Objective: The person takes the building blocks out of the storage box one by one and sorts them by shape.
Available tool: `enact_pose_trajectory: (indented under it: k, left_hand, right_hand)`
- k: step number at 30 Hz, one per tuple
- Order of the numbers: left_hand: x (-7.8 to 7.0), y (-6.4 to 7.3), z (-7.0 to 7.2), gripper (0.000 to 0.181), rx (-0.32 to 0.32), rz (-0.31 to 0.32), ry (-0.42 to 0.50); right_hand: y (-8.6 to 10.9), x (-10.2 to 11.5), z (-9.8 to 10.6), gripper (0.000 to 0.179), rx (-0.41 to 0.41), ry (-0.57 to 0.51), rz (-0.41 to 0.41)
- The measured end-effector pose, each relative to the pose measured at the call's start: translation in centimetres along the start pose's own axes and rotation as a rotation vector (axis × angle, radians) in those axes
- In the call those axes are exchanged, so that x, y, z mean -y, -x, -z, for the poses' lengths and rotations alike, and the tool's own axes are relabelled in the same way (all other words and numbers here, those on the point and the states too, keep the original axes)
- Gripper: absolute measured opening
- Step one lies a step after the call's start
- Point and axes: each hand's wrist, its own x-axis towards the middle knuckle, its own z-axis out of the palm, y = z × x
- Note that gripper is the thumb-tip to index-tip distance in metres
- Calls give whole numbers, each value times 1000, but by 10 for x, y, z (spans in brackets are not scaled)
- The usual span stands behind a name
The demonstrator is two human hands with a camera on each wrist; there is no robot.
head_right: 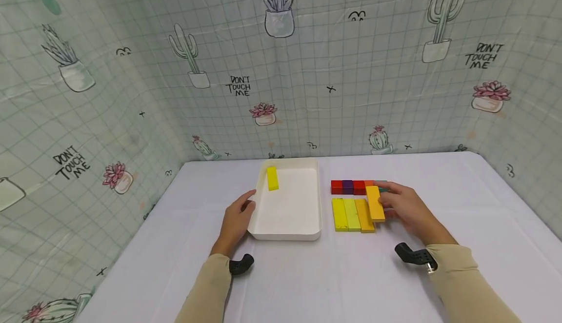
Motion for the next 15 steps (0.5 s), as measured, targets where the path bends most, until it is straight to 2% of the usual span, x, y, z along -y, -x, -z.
enact_pose_trajectory:
  k: [6,15]
  left_hand:
    - [1,0,0,41,5,7,-1]
    - [0,0,0,41,4,8,0]
  right_hand:
    - [1,-5,8,60,13,46,-15]
    - [1,-12,17,62,38,59,-29]
